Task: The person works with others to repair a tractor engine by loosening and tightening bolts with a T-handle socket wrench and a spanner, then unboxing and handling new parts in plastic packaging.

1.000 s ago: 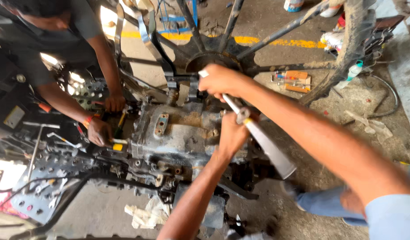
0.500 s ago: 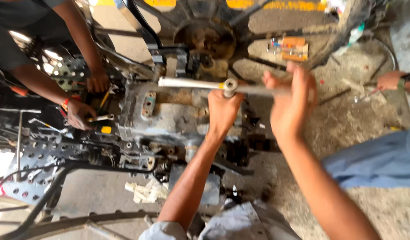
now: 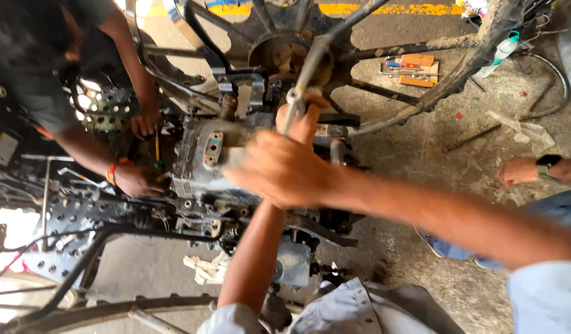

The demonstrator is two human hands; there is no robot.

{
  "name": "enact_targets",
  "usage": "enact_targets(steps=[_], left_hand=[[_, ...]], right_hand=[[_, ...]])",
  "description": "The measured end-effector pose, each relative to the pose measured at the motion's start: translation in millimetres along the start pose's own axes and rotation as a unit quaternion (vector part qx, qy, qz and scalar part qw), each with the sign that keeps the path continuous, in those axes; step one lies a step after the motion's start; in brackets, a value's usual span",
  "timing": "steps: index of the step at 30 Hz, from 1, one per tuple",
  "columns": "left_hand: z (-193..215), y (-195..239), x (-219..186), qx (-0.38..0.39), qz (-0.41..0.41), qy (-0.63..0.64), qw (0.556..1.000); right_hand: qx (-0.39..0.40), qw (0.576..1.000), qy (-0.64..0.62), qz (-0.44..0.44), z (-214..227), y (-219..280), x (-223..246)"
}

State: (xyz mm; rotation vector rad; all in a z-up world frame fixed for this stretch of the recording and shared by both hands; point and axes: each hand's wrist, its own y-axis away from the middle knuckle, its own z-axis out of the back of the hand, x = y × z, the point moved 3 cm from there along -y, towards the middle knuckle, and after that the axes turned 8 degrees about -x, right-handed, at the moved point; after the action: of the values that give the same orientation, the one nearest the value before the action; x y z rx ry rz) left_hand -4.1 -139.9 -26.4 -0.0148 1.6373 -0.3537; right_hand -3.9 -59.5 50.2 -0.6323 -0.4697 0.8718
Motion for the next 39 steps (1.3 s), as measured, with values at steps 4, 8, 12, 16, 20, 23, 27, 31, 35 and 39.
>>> enact_targets(steps=[4, 8, 12, 16, 20, 23, 27, 31, 35, 39], left_hand=[[9, 28, -2, -0.002, 0.011, 0.01, 1.0], [-14, 49, -1, 0.041, 0.023, -0.025, 0.999], [-38, 38, 1, 0.071, -0.065, -0.049, 0.994], [-27, 23, 4, 0.014, -0.006, -0.011, 1.0], [-6, 13, -17, 0.02, 0.026, 0.015, 0.999], [-3, 22, -23, 0.019, 0.091, 0.08, 0.992], [-9, 37, -23, 0.07, -0.07, 0.001, 0.995], [-16, 37, 7, 0.087, -0.02, 0.003, 0.996], [-5, 34, 7, 0.012, -0.181, 0.039, 0.983], [-1, 23, -6, 0.031, -0.043, -0.053, 0.997]], right_hand=[[-0.335, 0.926, -0.101, -0.145, 64, 91, -10], [-0.369, 0.604, -0.413, -0.573, 76, 75, -97], [0.041, 0.823, -0.252, -0.507, 61, -11, -113], [0.131, 0.975, -0.085, -0.157, 54, -30, -26], [0.333, 0.901, -0.173, -0.217, 103, 30, -4], [0.273, 0.864, -0.146, -0.396, 141, 39, -66], [0.154, 0.892, -0.043, -0.422, 135, -15, -109], [0.19, 0.979, 0.067, 0.037, 103, -53, -48], [0.286, 0.933, -0.118, -0.182, 100, -17, -31], [0.442, 0.848, -0.096, -0.277, 125, 32, -51]])
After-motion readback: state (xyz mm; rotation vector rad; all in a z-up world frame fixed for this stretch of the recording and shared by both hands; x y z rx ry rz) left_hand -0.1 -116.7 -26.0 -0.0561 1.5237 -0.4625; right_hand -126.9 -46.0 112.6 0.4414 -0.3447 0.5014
